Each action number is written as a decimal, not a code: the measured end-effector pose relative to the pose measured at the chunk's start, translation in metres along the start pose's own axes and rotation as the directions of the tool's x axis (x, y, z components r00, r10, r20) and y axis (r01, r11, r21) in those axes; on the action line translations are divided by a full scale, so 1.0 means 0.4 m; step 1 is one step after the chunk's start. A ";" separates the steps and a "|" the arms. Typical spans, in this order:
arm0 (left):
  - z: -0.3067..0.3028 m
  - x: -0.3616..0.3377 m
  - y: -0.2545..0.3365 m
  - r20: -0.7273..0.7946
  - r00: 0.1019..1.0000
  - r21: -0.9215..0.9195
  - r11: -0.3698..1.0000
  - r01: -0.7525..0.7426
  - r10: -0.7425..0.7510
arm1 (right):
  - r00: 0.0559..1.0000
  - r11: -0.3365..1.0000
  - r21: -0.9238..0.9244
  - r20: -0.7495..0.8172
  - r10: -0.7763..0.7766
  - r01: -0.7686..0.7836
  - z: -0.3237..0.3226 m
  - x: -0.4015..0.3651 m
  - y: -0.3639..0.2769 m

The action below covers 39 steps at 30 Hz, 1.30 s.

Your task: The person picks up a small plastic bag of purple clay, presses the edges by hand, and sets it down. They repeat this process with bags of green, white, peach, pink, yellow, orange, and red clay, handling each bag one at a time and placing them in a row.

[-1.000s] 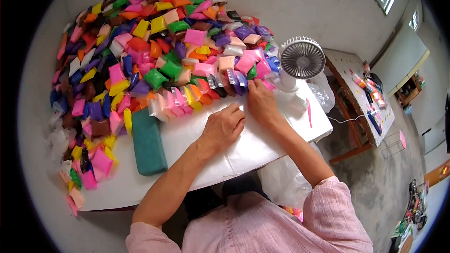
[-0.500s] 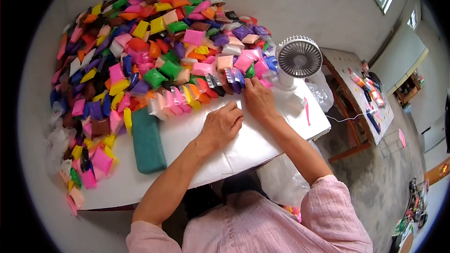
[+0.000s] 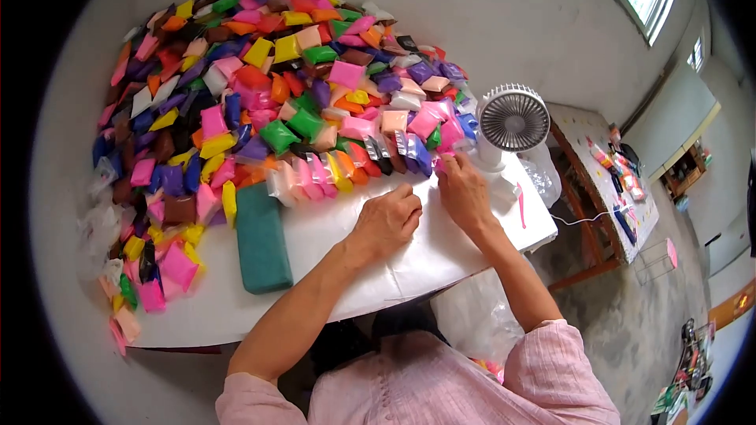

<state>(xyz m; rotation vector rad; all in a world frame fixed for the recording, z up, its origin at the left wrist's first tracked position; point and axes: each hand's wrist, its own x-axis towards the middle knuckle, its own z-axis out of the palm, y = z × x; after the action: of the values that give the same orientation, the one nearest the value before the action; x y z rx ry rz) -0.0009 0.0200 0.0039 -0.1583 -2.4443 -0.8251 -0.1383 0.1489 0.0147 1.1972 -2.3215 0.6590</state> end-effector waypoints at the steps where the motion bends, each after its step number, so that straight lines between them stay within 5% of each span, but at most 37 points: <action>1: 0.003 -0.001 -0.003 -0.011 1.000 0.006 1.000 -0.013 0.013 | 1.000 0.999 -0.033 -0.030 -0.005 0.004 -0.014 0.004 -0.005; 8: 0.003 -0.001 -0.003 -0.007 0.999 0.037 0.999 -0.037 0.038 | 0.982 0.943 -0.283 0.021 0.188 -0.175 -0.050 0.049 0.028; 27: 0.007 0.000 -0.008 -0.022 0.999 0.017 0.999 -0.047 0.047 | 0.990 0.983 -0.182 -0.139 -0.016 -0.009 0.023 0.231 0.029; 30: 0.007 0.001 -0.011 -0.018 0.999 0.030 0.998 -0.048 0.049 | 0.862 0.916 0.088 -0.383 -0.332 0.392 -0.006 0.300 -0.006; 33: 0.010 0.000 -0.013 -0.008 0.999 0.025 0.999 -0.042 0.042 | 0.813 0.873 0.152 -0.463 -0.352 0.464 -0.018 0.333 -0.016; 36: 0.008 0.003 -0.014 -0.010 0.999 0.012 0.999 -0.045 0.045 | 0.922 0.957 0.090 -0.306 -0.238 0.277 -0.044 0.286 0.009; 37: 0.008 0.002 -0.013 -0.008 0.999 0.007 0.999 -0.048 0.048 | 0.981 0.984 -0.110 -0.118 -0.152 0.140 -0.046 0.267 0.017; 39: 0.006 0.001 -0.011 -0.017 0.999 0.009 0.999 -0.036 0.037 | 1.000 0.955 -0.295 0.012 -0.024 0.027 -0.028 0.234 0.018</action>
<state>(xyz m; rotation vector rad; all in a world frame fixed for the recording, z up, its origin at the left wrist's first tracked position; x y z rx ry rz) -0.0034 0.0181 0.0002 -0.1910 -2.4213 -0.7963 -0.1915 0.1010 0.0761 1.0897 -2.3064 0.2830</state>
